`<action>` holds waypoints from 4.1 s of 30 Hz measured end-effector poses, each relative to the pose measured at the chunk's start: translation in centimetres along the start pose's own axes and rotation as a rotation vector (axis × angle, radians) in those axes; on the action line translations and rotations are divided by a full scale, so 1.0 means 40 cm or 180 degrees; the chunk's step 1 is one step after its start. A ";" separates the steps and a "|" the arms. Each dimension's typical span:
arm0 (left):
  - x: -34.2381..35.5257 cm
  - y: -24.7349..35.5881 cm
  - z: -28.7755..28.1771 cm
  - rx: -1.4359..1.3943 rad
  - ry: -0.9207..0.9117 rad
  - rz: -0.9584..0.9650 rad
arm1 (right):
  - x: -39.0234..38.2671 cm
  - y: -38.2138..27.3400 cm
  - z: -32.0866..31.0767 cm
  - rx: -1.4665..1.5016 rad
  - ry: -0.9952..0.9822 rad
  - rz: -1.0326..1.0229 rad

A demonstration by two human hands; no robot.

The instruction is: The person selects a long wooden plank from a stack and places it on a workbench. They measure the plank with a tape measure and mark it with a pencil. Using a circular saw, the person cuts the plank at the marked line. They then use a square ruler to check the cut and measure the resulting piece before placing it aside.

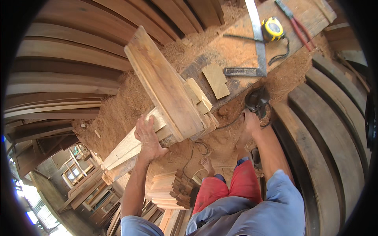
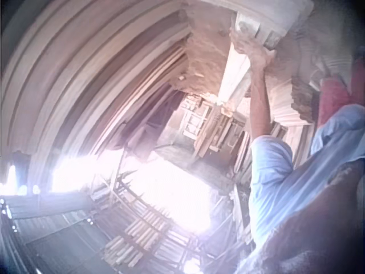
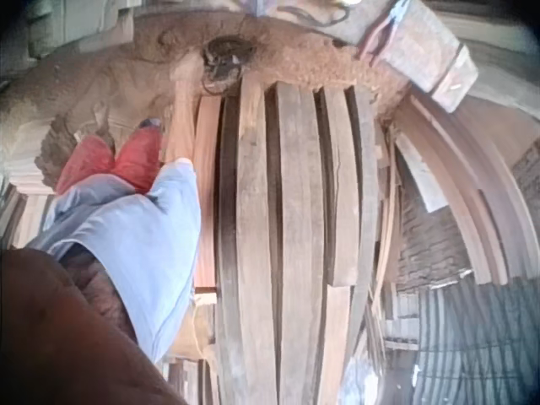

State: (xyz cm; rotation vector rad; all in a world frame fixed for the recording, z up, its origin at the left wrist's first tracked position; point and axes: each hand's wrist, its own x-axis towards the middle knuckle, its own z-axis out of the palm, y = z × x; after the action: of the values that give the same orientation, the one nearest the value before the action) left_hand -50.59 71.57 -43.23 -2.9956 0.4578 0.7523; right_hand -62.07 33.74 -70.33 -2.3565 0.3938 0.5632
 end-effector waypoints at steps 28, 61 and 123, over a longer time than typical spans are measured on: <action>-0.035 -0.019 -0.026 -0.0956 -0.0124 -0.0098 | 0.157 -0.572 -0.487 0.3984 0.1955 0.0727; 0.189 0.241 -0.233 -0.1859 0.0034 0.1746 | 0.014 -0.600 -0.487 0.4986 0.0207 0.0872; 0.230 0.025 -0.051 -0.1017 0.0232 -0.0448 | 0.216 -0.360 -0.430 0.2262 0.1211 0.2623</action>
State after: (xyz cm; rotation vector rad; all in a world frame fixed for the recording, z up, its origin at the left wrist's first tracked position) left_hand -42.20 67.90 -45.65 -3.3137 0.1344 0.7725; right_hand -43.65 31.50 -55.05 -1.5279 1.4966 0.2419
